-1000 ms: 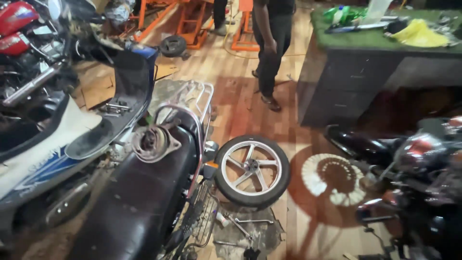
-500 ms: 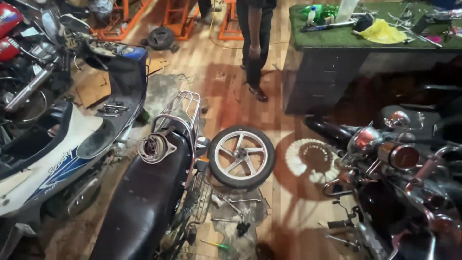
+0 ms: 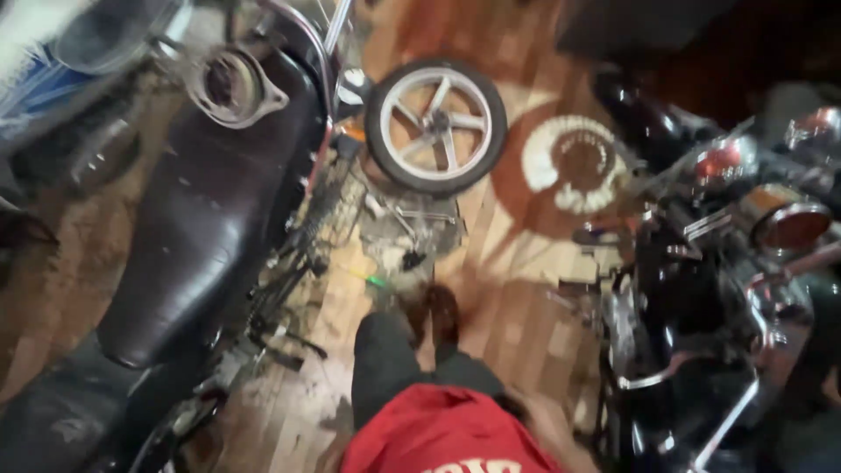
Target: The person crouches beside a motorcycle and uses a screwdriver to work on the chain and sprocket area near the engine, repositioning repeatedly to reach different points. The person then moves to a wheel lying on the floor and turns and handles it by hand.
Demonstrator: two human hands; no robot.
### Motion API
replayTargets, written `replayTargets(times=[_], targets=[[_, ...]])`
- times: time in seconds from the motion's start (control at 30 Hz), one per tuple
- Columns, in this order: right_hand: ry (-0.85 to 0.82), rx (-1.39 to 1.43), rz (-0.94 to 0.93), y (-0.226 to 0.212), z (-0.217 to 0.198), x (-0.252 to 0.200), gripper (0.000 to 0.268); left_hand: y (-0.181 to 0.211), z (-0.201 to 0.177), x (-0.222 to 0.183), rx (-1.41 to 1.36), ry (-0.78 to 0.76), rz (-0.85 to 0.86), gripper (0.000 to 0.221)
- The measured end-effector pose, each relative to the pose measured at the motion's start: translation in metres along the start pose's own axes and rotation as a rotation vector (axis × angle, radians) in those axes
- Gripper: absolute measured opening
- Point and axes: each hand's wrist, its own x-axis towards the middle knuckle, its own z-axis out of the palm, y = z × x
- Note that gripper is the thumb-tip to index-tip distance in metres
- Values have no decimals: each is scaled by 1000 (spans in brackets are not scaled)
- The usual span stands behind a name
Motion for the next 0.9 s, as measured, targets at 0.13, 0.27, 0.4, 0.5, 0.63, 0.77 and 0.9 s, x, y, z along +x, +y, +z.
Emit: replayTargets(times=[0.13,0.27,0.4,0.5,0.63,0.77,0.9], targets=[[-225,-124,128,-59,-25,48,36,89,-77,86,-20,-89,13,55],[-266,-492,-163,-64,-24,38,42,231,-162,104,349,-191,192,23],[-160,-473,-68,-88,-76,19,55,247,-184,131,586,-17,461,11],[-496,-610,277,-103,-86,27,71,287,-238,141,555,1,509,11],[-497,-505,134,-105,-121,37,77,290,-275,147,453,-22,440,16],[-396,-492,-399,-110,-158,82,68,256,-277,174,342,-105,299,25],[-369,-463,-599,-134,-186,165,54,226,-286,182,111,34,272,47]])
